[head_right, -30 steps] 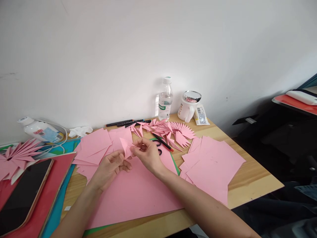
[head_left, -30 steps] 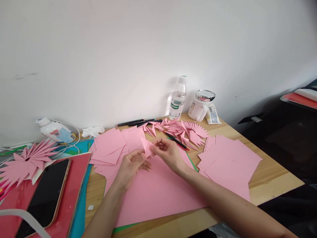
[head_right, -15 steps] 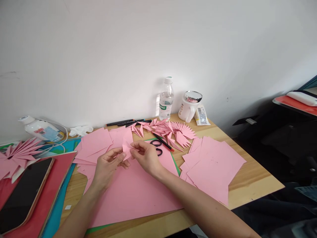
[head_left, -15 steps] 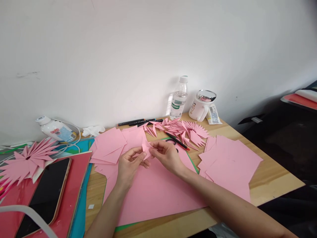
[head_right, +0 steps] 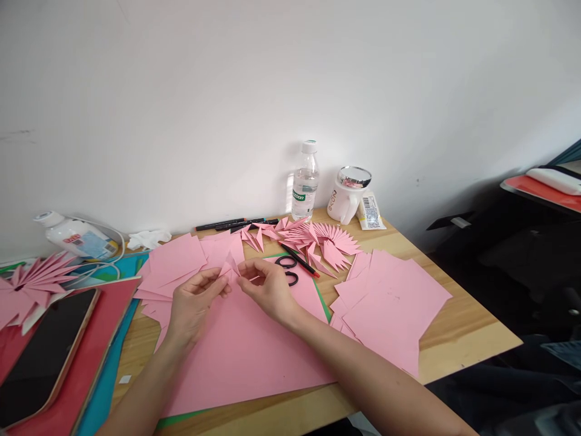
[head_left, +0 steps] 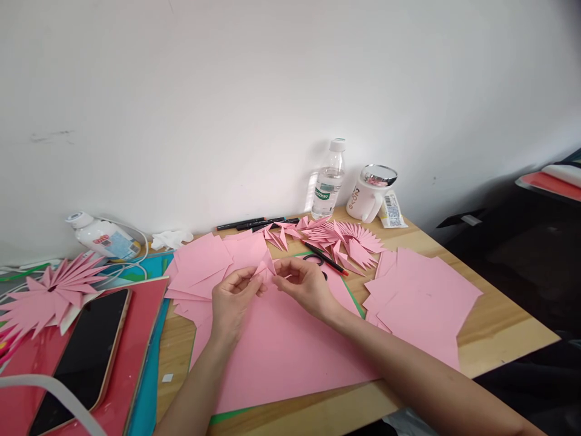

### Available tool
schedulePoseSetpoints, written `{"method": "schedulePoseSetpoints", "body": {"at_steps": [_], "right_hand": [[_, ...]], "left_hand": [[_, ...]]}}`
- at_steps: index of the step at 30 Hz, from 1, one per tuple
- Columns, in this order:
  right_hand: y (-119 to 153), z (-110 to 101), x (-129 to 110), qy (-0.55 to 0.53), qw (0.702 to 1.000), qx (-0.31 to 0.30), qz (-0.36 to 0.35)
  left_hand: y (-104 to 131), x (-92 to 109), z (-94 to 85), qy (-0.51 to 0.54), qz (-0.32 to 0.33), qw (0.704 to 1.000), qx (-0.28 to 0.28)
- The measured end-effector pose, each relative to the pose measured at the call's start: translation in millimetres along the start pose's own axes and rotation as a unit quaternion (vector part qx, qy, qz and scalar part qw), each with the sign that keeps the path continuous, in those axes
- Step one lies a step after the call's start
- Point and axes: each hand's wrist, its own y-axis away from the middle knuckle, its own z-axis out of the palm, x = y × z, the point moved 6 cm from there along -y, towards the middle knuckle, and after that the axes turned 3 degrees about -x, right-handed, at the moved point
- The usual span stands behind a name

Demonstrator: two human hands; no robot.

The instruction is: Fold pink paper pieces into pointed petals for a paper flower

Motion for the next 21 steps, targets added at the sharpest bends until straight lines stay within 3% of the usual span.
{"method": "schedulePoseSetpoints", "body": {"at_steps": [4,7,16,21], "right_hand": [[1,8,1,-0.107,0.992,-0.047,0.047],[1,7,3,-0.146,0.986,-0.039,0.072],[0,12,1,-0.162,0.981,-0.088,0.053],[-1,7,2,-0.129,0.989,-0.058,0.047]], "left_hand": [[1,6,0.7,-0.041,0.032,0.999,0.003],[3,12,0.5,-0.033,0.049,0.998,0.019],[11,16,2.8,-0.147,0.122,0.981,0.021],[13,17,7.1,-0.185,0.188,0.965,-0.008]]}}
